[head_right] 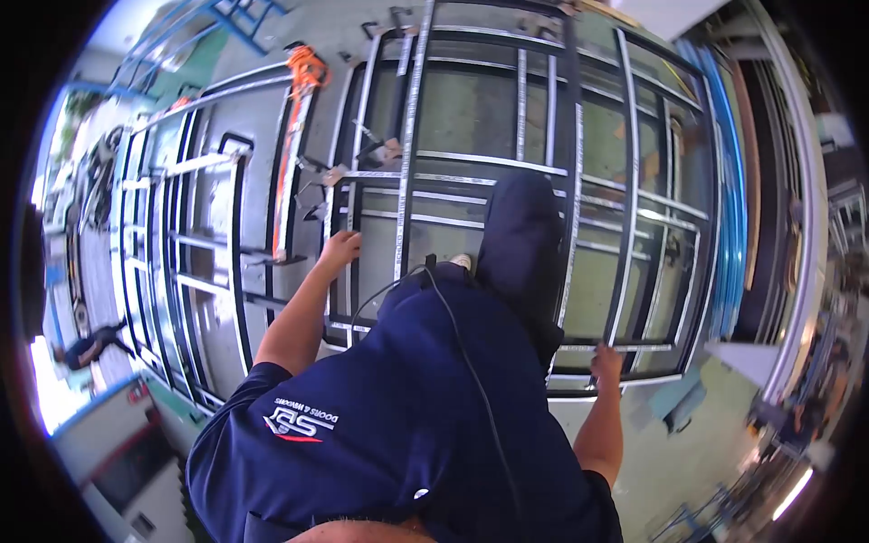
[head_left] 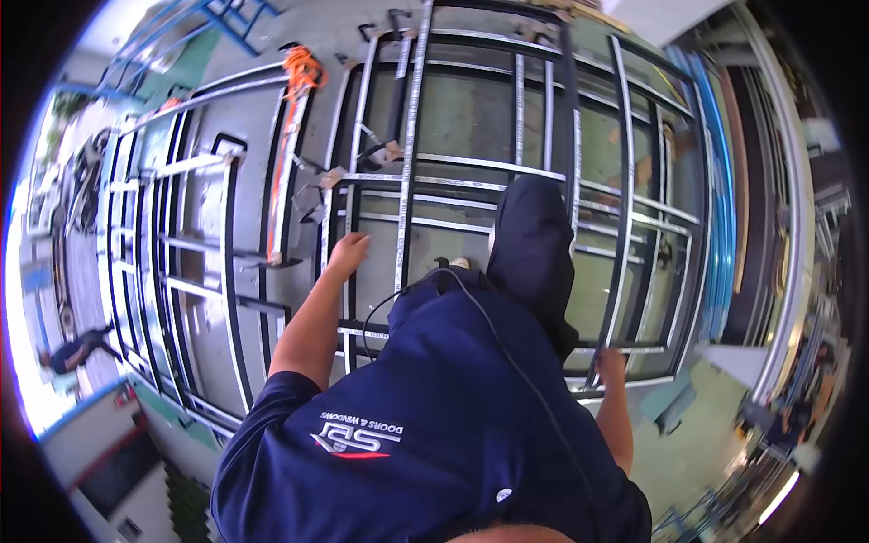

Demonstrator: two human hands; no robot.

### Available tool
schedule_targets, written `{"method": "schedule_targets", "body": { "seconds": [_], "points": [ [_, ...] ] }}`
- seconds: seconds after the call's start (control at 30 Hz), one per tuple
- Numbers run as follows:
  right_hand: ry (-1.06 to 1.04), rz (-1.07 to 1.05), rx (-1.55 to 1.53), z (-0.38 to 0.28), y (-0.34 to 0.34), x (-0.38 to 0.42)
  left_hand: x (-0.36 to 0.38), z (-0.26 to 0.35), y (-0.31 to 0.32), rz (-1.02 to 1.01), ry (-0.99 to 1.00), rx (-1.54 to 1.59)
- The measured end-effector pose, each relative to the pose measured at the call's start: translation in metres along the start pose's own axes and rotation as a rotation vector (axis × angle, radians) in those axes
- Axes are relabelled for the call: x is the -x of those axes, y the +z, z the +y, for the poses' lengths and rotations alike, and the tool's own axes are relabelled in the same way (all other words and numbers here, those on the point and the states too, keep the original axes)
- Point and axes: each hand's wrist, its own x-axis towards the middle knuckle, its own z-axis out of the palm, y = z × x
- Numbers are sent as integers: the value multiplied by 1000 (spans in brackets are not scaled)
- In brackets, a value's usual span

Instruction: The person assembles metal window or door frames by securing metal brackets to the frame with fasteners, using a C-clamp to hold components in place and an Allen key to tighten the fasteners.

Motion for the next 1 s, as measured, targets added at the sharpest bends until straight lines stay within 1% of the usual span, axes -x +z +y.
{"method": "schedule_targets", "body": {
  "seconds": [0.07, 0.1, 0.13, 0.17, 0.2, 0.23, 0.27, 0.37, 0.4, 0.43, 0.47, 0.5, 0.53, 0.6, 0.63, 0.67, 0.7, 0.73, 0.77, 0.8, 0.83, 0.87, 0.9, 0.93, 0.97, 1.0],
  "points": [
    [309, -199, -373, 108, 45, -63, 29, 53, 13, 10, 97, -8],
    [454, -90, 111, 28, 72, -34, 31, 57, 18, -27, 155, 29],
    [347, -206, 177, 2, 99, -50, 36, 61, 24, -28, 164, 69],
    [200, -271, 210, -16, 111, -77, 36, 51, 29, -33, 180, 97],
    [85, -310, 251, -48, 121, -103, 34, 37, 35, -37, 198, 128],
    [-17, -338, 276, -81, 129, -134, 36, 27, 40, -37, 173, 167],
    [-121, -348, 294, -119, 132, -164, 49, 34, 41, -31, 64, 177],
    [-449, -362, 348, -229, 128, -255, 50, 0, 50, 58, -59, 176],
    [-593, -369, 344, -259, 124, -298, 55, 6, 49, 86, -124, 197],
    [-749, -374, 282, -274, 119, -358, 48, -1, 51, 129, -144, 250],
    [-533, -264, 462, -397, 97, -265, 39, -10, 57, 172, -168, 306],
    [-338, -319, 228, -442, 89, -285, 35, -1, 57, 207, -208, 338],
    [-370, -242, 301, -499, 83, -276, 24, 0, 61, 241, -223, 411],
    [-358, -270, 336, -568, 85, -329, 2, 20, 64, 321, -299, 455],
    [-329, -291, 324, -596, 97, -363, -17, 17, 68, 347, -324, 426],
    [-289, -312, 325, -616, 106, -397, -29, 17, 78, 388, -365, 470],
    [-219, -341, 374, -630, 114, -421, -37, 21, 90, 478, -419, 543],
    [-159, -371, 407, -656, 140, -441, -51, 31, 89, 581, -458, 601],
    [-162, -409, 446, -687, 171, -451, -54, 54, 84, 540, -628, 622],
    [-68, -433, 597, -709, 183, -454, -52, 70, 83, 465, -661, 569],
    [20, -448, 740, -733, 192, -452, -45, 91, 81, 353, -616, 432],
    [-68, -490, 764, -761, 214, -453, -46, 114, 61, 267, -542, 290],
    [-213, -541, 784, -781, 236, -463, -43, 140, 46, 279, -523, 245],
    [-286, -572, 828, -808, 263, -467, -43, 162, 36, 356, -552, 299],
    [-411, -631, 745, -817, 292, -489, -45, 169, 32, 472, -527, 416],
    [-454, -646, 786, -845, 317, -477, -49, 174, 28, 597, -499, 527]
  ]
}}
